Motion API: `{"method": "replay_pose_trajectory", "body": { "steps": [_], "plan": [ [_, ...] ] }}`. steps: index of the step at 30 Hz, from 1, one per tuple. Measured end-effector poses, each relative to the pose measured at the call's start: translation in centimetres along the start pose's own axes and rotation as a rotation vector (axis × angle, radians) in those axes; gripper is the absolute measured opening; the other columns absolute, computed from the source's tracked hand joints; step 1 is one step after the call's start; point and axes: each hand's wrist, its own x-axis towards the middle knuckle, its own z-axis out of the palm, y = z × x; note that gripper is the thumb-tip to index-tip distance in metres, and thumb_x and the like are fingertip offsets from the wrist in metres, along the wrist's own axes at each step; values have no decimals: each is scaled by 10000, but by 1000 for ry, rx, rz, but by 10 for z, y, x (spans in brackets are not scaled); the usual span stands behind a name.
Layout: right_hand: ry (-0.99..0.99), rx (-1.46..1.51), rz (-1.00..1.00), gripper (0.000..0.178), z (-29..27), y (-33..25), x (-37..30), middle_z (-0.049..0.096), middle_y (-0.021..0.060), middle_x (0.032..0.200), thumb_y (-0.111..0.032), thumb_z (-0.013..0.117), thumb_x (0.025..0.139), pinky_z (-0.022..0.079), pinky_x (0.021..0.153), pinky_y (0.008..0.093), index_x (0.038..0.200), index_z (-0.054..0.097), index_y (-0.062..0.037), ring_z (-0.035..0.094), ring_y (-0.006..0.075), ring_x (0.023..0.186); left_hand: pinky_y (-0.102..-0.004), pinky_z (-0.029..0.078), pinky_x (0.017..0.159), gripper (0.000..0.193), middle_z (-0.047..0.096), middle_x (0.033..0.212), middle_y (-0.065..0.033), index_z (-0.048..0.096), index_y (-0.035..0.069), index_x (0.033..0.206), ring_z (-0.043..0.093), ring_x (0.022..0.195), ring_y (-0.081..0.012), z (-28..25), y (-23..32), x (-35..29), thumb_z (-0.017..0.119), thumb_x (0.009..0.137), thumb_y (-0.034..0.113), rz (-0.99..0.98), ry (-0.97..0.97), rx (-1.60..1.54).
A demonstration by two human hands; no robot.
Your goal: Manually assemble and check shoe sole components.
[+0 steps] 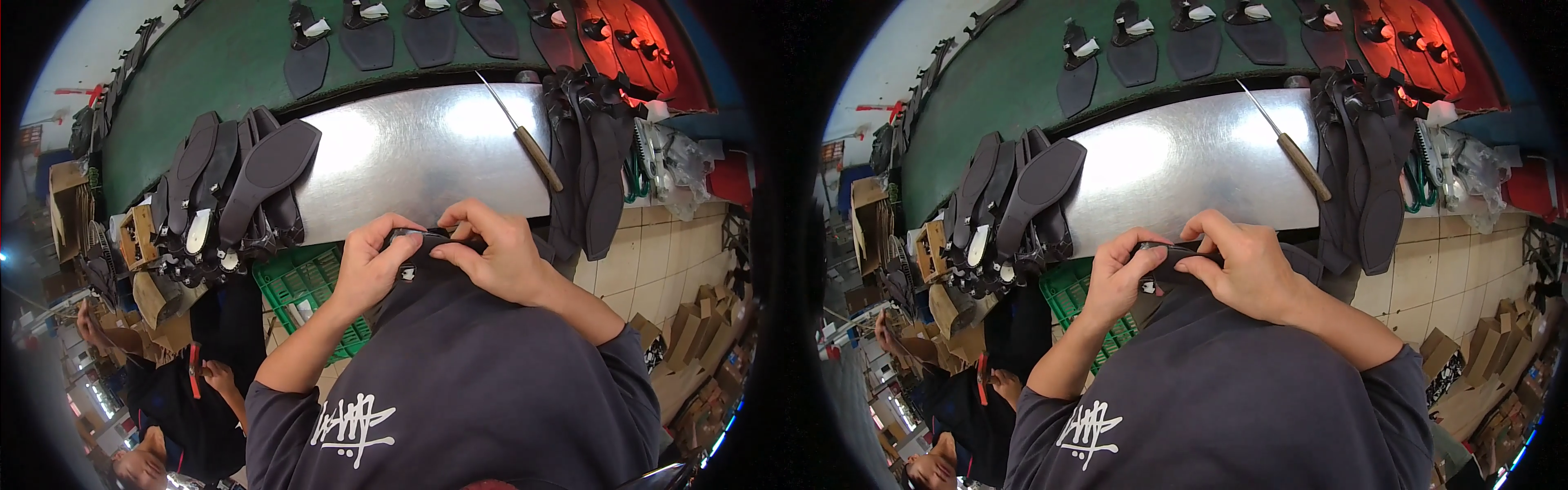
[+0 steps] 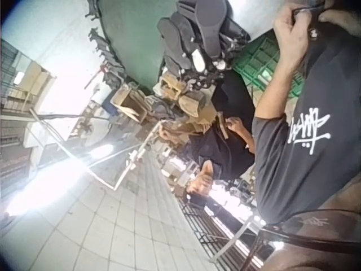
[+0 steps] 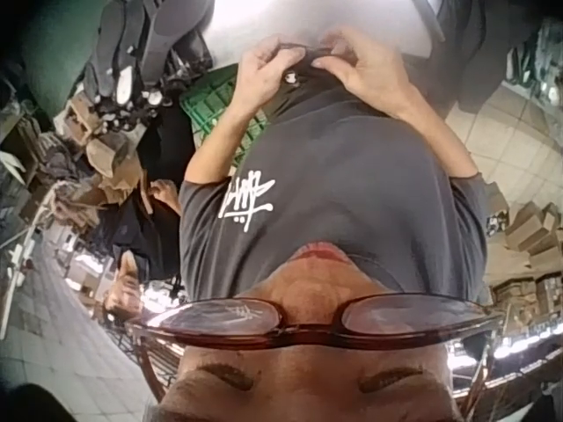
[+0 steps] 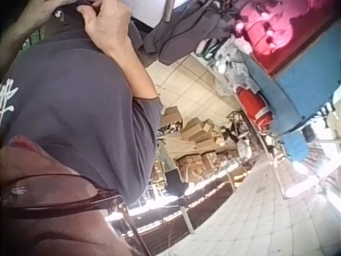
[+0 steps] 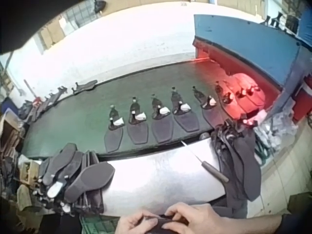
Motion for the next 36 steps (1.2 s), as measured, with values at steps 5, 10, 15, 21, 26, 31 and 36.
{"method": "replay_pose_trajectory", "body": {
  "steps": [5,10,15,21,26,31,36],
  "plan": [
    [-230,206,304,172,-13,-2,6,660,24,735,-59,740,786,467,596,209,912,656,22,589,57,630,-198,407,588,112,603,736,23,626,-13,929,503,663,-24,1,2,-3,573,891,78,16,-23,23],
    [-399,450,260,122,-31,1,27,657,10,776,-82,694,841,460,656,222,918,665,9,577,53,719,-208,427,609,117,612,761,0,636,-2,958,544,699,-52,0,23,-11,585,891,79,277,-42,119],
    [509,39,-216,227,-75,12,66,634,100,908,-169,614,895,465,691,300,1058,658,-16,576,153,771,-263,531,538,250,659,962,-95,595,-9,1106,650,751,-138,-44,10,9,560,901,129,384,257,-292],
    [402,-738,-212,323,-51,94,48,570,143,938,-35,619,809,446,767,404,1131,618,-8,543,302,892,-308,570,702,442,582,1213,-112,492,52,1319,643,995,-249,-35,-20,31,583,906,180,73,362,-661],
    [229,-81,-26,342,-39,38,28,580,76,806,6,507,871,440,645,285,1201,576,-52,529,161,675,-310,557,741,390,583,1207,-85,544,131,1252,596,1085,-293,-25,-25,41,617,877,212,-149,226,-1115],
    [-281,411,239,590,-2,15,4,595,10,738,-25,472,923,416,600,213,1482,295,-82,466,48,606,-249,509,616,277,638,1030,-11,609,156,1140,617,904,-165,3,-16,46,630,878,243,-286,183,-1215],
    [-87,350,130,488,15,30,-3,581,46,701,11,488,893,448,622,257,1378,445,-22,531,108,630,-218,347,451,137,621,817,39,599,147,943,538,671,-70,14,-16,48,620,891,273,-308,53,-1239]
  ]
}}
